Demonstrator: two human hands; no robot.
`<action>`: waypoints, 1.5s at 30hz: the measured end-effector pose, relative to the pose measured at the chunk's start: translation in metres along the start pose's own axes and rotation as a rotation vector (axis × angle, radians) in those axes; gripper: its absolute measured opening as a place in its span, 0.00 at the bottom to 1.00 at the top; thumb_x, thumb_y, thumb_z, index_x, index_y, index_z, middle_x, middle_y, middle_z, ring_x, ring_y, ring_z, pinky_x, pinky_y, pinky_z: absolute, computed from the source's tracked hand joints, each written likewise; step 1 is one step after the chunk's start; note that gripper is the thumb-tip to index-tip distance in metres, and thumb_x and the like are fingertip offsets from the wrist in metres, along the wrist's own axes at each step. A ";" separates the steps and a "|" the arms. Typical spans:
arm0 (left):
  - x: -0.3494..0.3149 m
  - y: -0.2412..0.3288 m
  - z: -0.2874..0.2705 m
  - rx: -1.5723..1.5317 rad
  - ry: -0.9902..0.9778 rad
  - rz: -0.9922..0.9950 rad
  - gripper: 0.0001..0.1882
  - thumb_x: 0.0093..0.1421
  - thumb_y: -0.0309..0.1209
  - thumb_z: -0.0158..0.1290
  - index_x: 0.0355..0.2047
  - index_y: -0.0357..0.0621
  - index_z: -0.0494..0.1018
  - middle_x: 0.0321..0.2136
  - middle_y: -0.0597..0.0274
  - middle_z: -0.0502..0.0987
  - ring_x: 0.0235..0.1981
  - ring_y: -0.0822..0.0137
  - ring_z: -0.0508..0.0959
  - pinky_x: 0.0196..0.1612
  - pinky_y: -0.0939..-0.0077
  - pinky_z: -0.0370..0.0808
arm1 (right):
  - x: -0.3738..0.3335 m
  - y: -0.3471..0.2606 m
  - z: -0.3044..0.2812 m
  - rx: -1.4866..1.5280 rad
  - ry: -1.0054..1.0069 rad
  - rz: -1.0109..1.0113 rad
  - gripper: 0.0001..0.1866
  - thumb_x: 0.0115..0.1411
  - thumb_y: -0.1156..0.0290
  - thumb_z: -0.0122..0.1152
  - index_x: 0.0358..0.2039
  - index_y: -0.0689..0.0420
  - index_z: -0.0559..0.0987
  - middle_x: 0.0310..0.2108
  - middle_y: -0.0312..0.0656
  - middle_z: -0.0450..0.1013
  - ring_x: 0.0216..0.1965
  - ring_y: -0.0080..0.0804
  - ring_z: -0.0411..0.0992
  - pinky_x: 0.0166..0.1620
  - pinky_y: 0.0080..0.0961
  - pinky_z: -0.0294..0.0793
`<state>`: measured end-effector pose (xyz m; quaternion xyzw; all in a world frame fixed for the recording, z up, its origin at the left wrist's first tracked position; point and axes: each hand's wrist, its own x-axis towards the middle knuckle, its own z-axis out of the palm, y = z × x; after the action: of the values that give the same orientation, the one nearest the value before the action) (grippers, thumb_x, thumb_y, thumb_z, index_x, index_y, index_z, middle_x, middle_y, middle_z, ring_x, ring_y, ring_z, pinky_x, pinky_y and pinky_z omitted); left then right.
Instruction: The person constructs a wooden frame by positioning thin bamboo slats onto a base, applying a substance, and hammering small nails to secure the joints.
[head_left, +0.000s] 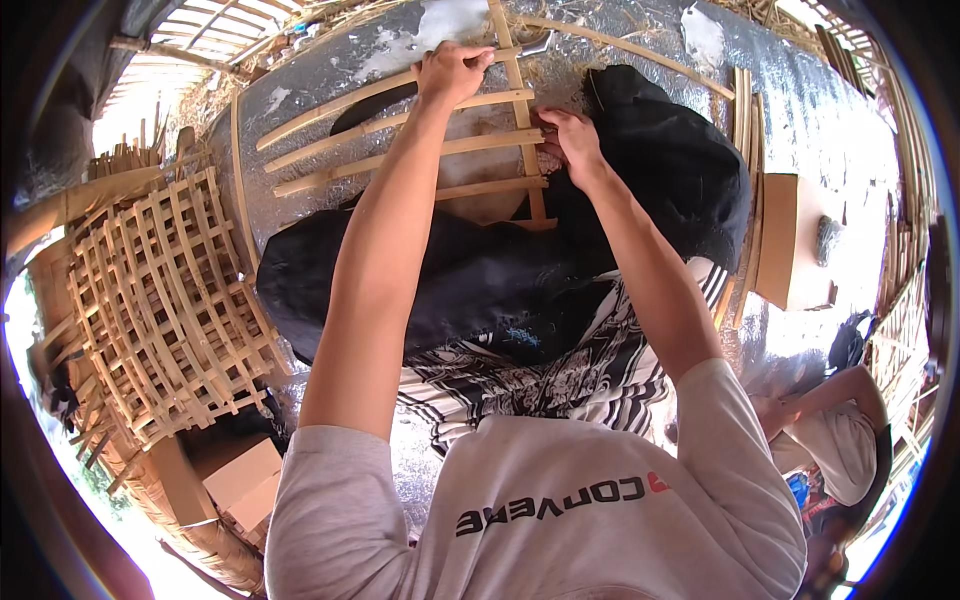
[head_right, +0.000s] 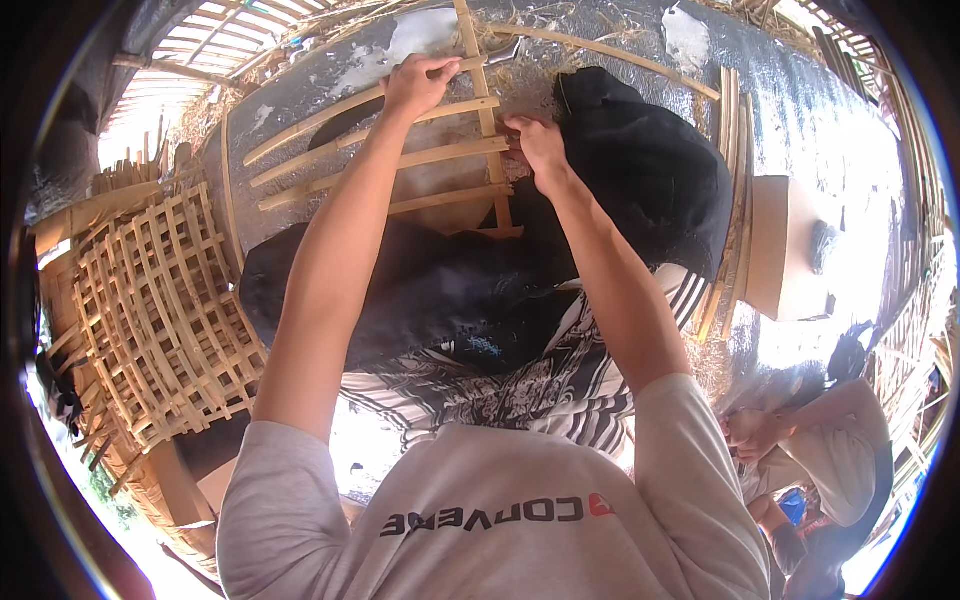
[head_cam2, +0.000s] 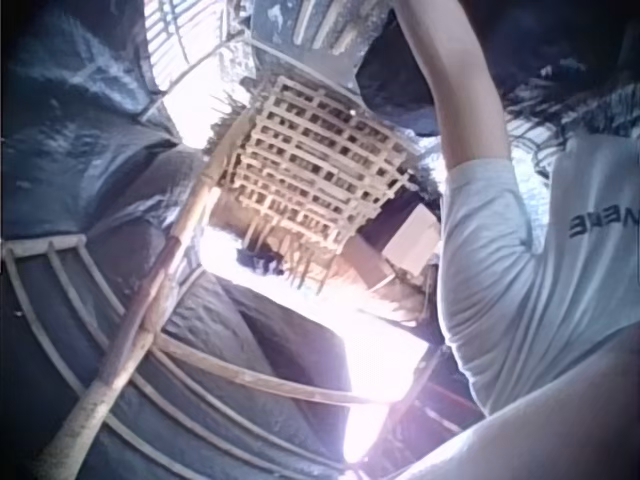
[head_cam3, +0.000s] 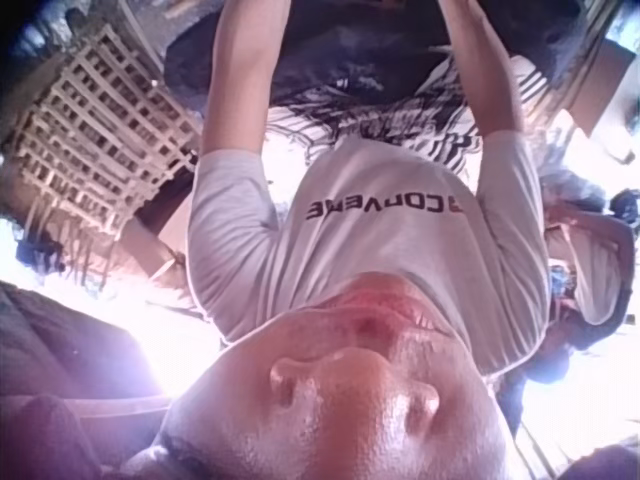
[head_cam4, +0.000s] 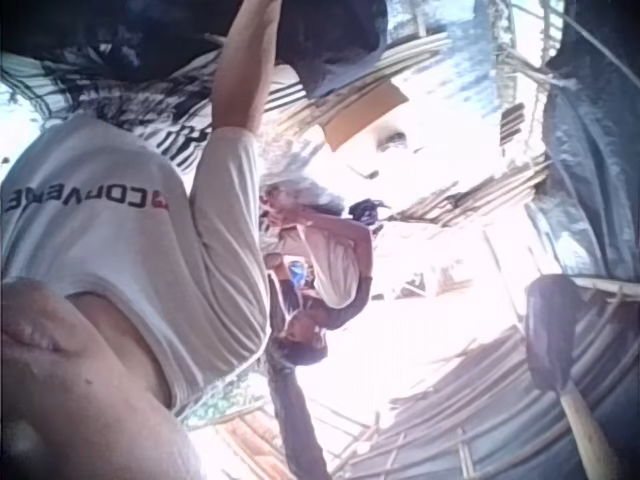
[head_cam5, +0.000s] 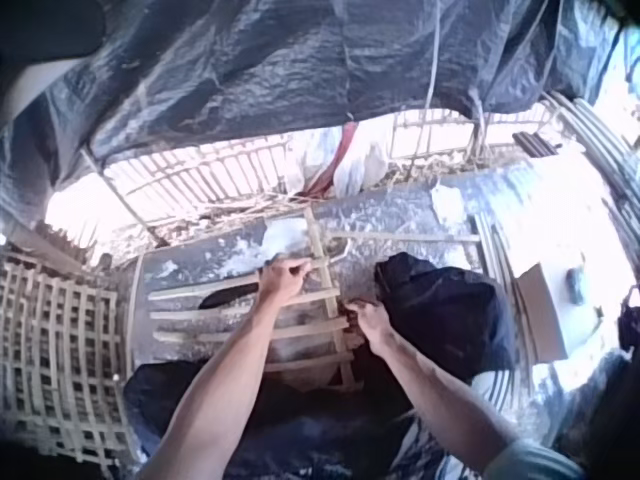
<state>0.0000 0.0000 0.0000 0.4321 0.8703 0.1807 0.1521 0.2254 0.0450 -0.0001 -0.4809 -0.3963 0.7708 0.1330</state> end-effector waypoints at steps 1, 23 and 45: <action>-0.001 0.000 -0.001 0.016 -0.009 -0.008 0.17 0.63 0.61 0.48 0.47 0.82 0.80 0.49 0.67 0.77 0.54 0.59 0.75 0.60 0.41 0.57 | -0.002 0.000 0.001 0.015 0.000 0.001 0.18 0.65 0.66 0.53 0.52 0.60 0.78 0.48 0.43 0.77 0.43 0.33 0.76 0.46 0.30 0.77; 0.002 0.016 -0.003 -0.062 0.012 -0.058 0.13 0.62 0.55 0.54 0.41 0.76 0.83 0.47 0.60 0.81 0.51 0.56 0.78 0.59 0.47 0.63 | 0.011 0.010 -0.002 -0.213 0.022 -0.188 0.17 0.64 0.64 0.55 0.47 0.62 0.81 0.41 0.41 0.79 0.42 0.28 0.75 0.46 0.26 0.75; 0.030 -0.001 -0.013 -0.008 -0.148 -0.112 0.26 0.52 0.58 0.64 0.33 0.48 0.76 0.34 0.60 0.83 0.39 0.61 0.81 0.44 0.63 0.76 | -0.036 -0.043 0.021 -0.820 0.242 -0.682 0.11 0.59 0.68 0.57 0.39 0.59 0.81 0.39 0.49 0.80 0.45 0.48 0.78 0.49 0.38 0.76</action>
<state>-0.0232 0.0214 0.0079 0.3942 0.8788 0.1431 0.2276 0.2185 0.0420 0.0597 -0.4229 -0.7796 0.4054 0.2214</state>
